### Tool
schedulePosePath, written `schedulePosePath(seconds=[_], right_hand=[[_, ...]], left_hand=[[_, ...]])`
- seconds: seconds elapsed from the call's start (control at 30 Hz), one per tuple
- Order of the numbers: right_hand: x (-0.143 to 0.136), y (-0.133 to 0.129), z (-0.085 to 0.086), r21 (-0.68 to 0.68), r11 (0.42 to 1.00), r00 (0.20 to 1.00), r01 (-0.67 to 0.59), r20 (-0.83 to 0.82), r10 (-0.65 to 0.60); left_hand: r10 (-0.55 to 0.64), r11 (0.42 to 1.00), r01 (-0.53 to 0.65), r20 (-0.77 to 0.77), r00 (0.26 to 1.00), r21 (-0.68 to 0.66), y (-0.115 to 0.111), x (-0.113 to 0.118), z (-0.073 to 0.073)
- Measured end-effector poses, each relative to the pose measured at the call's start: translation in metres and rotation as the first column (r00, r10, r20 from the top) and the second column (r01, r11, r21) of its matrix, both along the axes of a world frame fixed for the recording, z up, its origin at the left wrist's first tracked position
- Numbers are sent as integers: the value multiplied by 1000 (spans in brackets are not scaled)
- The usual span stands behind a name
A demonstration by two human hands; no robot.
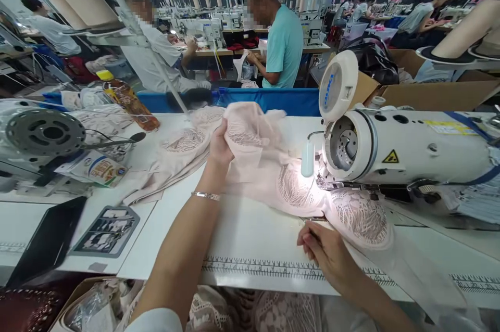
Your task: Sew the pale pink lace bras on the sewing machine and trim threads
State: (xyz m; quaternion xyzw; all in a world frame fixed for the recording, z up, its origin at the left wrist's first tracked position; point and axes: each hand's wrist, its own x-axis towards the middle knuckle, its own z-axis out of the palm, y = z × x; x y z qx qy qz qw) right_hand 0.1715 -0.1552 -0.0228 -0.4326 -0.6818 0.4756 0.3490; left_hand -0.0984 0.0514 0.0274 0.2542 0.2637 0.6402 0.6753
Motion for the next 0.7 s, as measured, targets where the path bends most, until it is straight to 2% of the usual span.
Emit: schedulePosePath(seconds=[0.03,0.1,0.17,0.2,0.3,0.43,0.6,0.7], right_hand=[[-14,7,-1,-164,986,991,-29,-132,7],[-41,26,-1,-390,907,920,-161,-391,-5],[-64,51,3,-507,799,765,-323,-637,-95],[-75,63,6,-529,765,673,-367,-719,-174],[-98,95,17,-509,790,531,-341,-798,-285],[-112,117,27,-479,838,417,-259,-839,-351],[-117,131,31,-479,857,378,-190,-841,-386],[-118,127,29,-488,860,389,-148,-829,-403]], left_hand=[[45,998,-45,13,999,32,-6,-8,1],[123,989,-126,40,992,79,-15,-18,2],[166,980,-171,53,985,106,-20,-23,2],[178,976,-183,52,983,115,-21,-24,2],[184,973,-185,18,983,140,-20,-26,1],[186,972,-177,-50,981,151,-19,-28,-1],[182,975,-172,-64,981,142,-20,-28,-3],[200,970,-187,-73,977,152,-24,-29,8]])
